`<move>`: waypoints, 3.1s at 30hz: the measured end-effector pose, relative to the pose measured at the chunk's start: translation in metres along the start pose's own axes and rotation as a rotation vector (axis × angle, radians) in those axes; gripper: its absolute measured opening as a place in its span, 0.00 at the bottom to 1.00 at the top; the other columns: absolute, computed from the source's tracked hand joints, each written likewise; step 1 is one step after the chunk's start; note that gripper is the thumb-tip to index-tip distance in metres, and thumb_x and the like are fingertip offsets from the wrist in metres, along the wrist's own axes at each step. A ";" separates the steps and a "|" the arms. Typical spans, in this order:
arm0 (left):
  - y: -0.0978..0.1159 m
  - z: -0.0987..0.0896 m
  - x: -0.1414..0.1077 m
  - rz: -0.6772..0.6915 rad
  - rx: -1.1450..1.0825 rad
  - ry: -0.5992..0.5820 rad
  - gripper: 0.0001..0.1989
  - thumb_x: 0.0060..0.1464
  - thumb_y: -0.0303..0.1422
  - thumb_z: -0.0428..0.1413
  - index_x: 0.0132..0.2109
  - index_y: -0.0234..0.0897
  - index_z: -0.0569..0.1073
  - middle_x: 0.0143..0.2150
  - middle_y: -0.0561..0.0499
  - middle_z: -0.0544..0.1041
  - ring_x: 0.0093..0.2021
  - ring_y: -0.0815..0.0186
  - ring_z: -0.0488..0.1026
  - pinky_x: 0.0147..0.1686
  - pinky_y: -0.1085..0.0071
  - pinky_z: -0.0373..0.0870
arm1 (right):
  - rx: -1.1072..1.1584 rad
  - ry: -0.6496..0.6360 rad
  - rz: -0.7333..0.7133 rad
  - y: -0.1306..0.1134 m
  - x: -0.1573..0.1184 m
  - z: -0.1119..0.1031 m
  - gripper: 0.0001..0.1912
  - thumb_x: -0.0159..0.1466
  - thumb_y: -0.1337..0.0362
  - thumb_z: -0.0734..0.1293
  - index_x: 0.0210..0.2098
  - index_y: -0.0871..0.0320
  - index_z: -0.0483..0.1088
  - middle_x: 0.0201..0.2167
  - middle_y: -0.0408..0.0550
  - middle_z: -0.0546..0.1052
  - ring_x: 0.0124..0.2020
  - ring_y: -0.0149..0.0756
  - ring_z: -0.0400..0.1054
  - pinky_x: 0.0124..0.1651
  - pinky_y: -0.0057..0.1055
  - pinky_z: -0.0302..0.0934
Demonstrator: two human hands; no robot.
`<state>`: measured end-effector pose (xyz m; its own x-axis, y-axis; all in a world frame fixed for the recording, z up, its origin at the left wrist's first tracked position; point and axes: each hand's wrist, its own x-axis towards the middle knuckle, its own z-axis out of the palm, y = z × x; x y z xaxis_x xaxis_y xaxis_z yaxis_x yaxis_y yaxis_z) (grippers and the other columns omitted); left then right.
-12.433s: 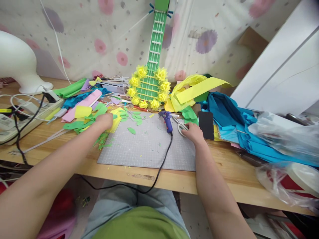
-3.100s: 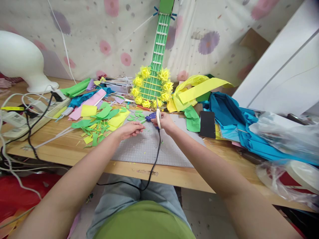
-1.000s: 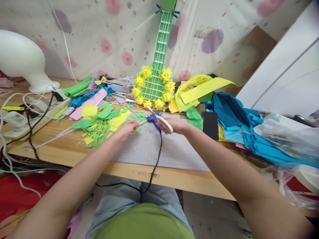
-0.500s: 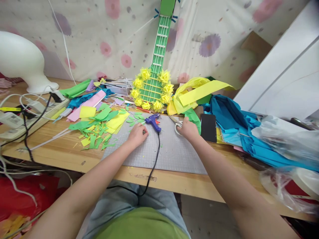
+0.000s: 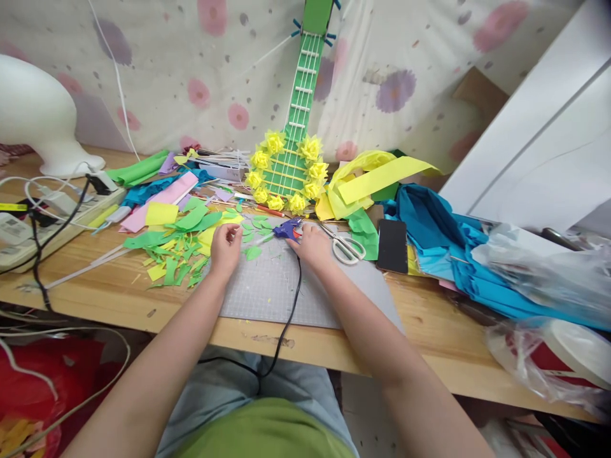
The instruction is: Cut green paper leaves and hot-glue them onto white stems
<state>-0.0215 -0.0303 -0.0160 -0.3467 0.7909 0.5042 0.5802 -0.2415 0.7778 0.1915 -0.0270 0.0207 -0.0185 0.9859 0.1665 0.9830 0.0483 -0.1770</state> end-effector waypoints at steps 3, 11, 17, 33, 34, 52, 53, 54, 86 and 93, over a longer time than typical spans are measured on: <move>-0.011 -0.013 0.003 -0.103 -0.088 0.007 0.11 0.48 0.37 0.53 0.37 0.36 0.71 0.27 0.53 0.68 0.25 0.71 0.62 0.28 0.74 0.61 | 0.019 -0.066 0.026 -0.014 0.004 0.013 0.30 0.56 0.45 0.61 0.46 0.63 0.61 0.41 0.63 0.71 0.43 0.49 0.66 0.42 0.39 0.58; -0.011 -0.019 0.005 -0.148 -0.081 0.028 0.12 0.48 0.40 0.52 0.35 0.35 0.71 0.30 0.51 0.71 0.29 0.69 0.66 0.33 0.73 0.63 | 0.286 0.047 -0.073 0.024 -0.001 0.003 0.19 0.60 0.53 0.59 0.46 0.58 0.63 0.38 0.52 0.75 0.39 0.41 0.69 0.40 0.35 0.59; 0.001 -0.012 -0.006 -0.018 0.076 -0.089 0.11 0.52 0.39 0.49 0.34 0.36 0.70 0.32 0.50 0.71 0.33 0.67 0.66 0.36 0.71 0.63 | 0.673 0.079 0.000 0.076 0.006 0.017 0.19 0.60 0.56 0.57 0.47 0.59 0.61 0.39 0.49 0.75 0.39 0.35 0.68 0.43 0.31 0.59; 0.000 -0.006 -0.013 0.032 0.305 -0.268 0.07 0.49 0.35 0.51 0.32 0.37 0.73 0.32 0.49 0.68 0.29 0.67 0.66 0.35 0.69 0.63 | 0.383 0.051 0.024 0.066 0.011 0.022 0.18 0.64 0.62 0.50 0.48 0.63 0.60 0.45 0.58 0.71 0.45 0.40 0.65 0.48 0.35 0.55; 0.000 -0.006 -0.013 0.035 0.313 -0.271 0.08 0.48 0.35 0.52 0.31 0.37 0.73 0.33 0.49 0.68 0.29 0.66 0.66 0.36 0.69 0.64 | 0.355 0.063 0.027 0.066 0.011 0.023 0.18 0.64 0.62 0.50 0.48 0.64 0.60 0.46 0.58 0.71 0.46 0.41 0.64 0.49 0.35 0.54; 0.005 -0.007 -0.012 0.049 0.250 -0.249 0.04 0.50 0.32 0.50 0.32 0.38 0.69 0.32 0.50 0.72 0.33 0.65 0.68 0.37 0.69 0.63 | 0.205 0.382 0.083 0.068 -0.008 0.027 0.17 0.58 0.57 0.59 0.42 0.62 0.61 0.39 0.55 0.69 0.44 0.42 0.60 0.47 0.35 0.54; 0.006 -0.007 -0.011 0.034 0.231 -0.237 0.04 0.50 0.31 0.50 0.33 0.39 0.69 0.33 0.50 0.73 0.34 0.64 0.69 0.37 0.69 0.63 | 0.201 0.382 0.100 0.066 -0.006 0.027 0.18 0.58 0.56 0.60 0.43 0.63 0.62 0.40 0.56 0.69 0.44 0.42 0.60 0.47 0.35 0.53; 0.007 -0.007 -0.011 0.022 0.215 -0.222 0.04 0.50 0.30 0.50 0.34 0.39 0.69 0.34 0.50 0.74 0.35 0.64 0.69 0.38 0.69 0.63 | 0.196 0.369 0.112 0.065 -0.003 0.027 0.20 0.58 0.55 0.60 0.43 0.63 0.62 0.40 0.56 0.69 0.44 0.42 0.61 0.48 0.35 0.53; 0.013 0.018 -0.007 -0.374 -0.634 -0.105 0.12 0.39 0.30 0.58 0.34 0.36 0.67 0.30 0.54 0.70 0.28 0.73 0.68 0.27 0.77 0.65 | 1.285 -0.149 0.024 0.035 -0.020 0.012 0.19 0.49 0.48 0.68 0.24 0.58 0.67 0.14 0.39 0.63 0.16 0.24 0.54 0.20 0.26 0.50; 0.012 0.040 0.011 -0.142 -0.377 -0.295 0.08 0.45 0.29 0.53 0.36 0.37 0.69 0.32 0.53 0.71 0.24 0.73 0.67 0.26 0.76 0.63 | 1.045 -0.035 0.049 0.036 -0.017 0.021 0.22 0.50 0.44 0.65 0.24 0.59 0.68 0.14 0.40 0.64 0.16 0.27 0.56 0.22 0.27 0.52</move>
<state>0.0110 -0.0019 -0.0158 -0.1481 0.9430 0.2979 0.2169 -0.2629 0.9401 0.2236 -0.0385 -0.0088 -0.0048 0.9938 0.1114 0.3358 0.1065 -0.9359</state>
